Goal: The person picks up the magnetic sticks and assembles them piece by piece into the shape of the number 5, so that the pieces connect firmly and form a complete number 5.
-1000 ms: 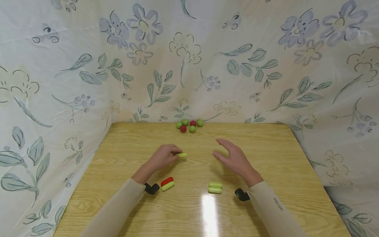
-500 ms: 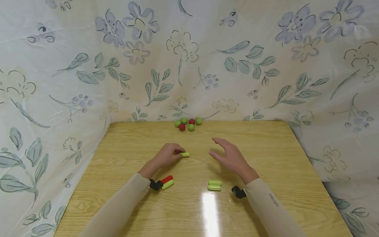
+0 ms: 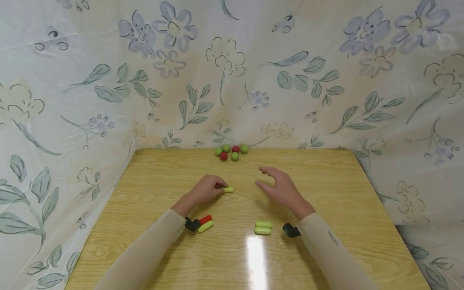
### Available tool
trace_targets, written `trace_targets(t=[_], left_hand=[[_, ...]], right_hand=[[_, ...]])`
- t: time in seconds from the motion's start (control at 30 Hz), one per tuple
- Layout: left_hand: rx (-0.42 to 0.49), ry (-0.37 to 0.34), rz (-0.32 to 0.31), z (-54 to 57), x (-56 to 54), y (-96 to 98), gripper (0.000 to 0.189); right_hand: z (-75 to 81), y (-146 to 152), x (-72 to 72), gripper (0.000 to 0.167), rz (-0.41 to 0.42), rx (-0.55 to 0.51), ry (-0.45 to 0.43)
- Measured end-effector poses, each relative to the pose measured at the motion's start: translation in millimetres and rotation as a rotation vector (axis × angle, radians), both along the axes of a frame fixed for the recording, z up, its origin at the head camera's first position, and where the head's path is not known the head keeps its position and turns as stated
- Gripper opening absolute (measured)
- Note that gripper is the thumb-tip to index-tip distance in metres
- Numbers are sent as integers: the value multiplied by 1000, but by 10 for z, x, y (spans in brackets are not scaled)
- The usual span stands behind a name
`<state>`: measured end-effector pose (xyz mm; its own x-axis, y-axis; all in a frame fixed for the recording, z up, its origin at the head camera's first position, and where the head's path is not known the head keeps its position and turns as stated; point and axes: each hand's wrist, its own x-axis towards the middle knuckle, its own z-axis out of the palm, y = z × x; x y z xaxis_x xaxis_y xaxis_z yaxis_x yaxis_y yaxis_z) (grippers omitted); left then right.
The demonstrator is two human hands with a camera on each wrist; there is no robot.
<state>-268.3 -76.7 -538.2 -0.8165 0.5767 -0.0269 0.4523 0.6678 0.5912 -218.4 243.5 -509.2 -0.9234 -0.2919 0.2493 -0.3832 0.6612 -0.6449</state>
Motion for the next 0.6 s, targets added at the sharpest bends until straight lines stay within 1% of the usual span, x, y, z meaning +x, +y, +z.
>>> trace_targets(t=[0.13, 0.23, 0.47, 0.6], left_hand=[[-1, 5, 0, -9, -11, 1, 17], [3, 14, -3, -28, -19, 0, 16], [23, 10, 2, -53, -22, -4, 15], [36, 9, 7, -54, -11, -9, 15]], right_hand=[[26, -3, -131, 52, -4, -35, 21], [44, -10, -233, 54, 3, -52, 23], [80, -49, -433, 57, 2, -38, -33], [101, -94, -539, 54, 10, -64, -57]])
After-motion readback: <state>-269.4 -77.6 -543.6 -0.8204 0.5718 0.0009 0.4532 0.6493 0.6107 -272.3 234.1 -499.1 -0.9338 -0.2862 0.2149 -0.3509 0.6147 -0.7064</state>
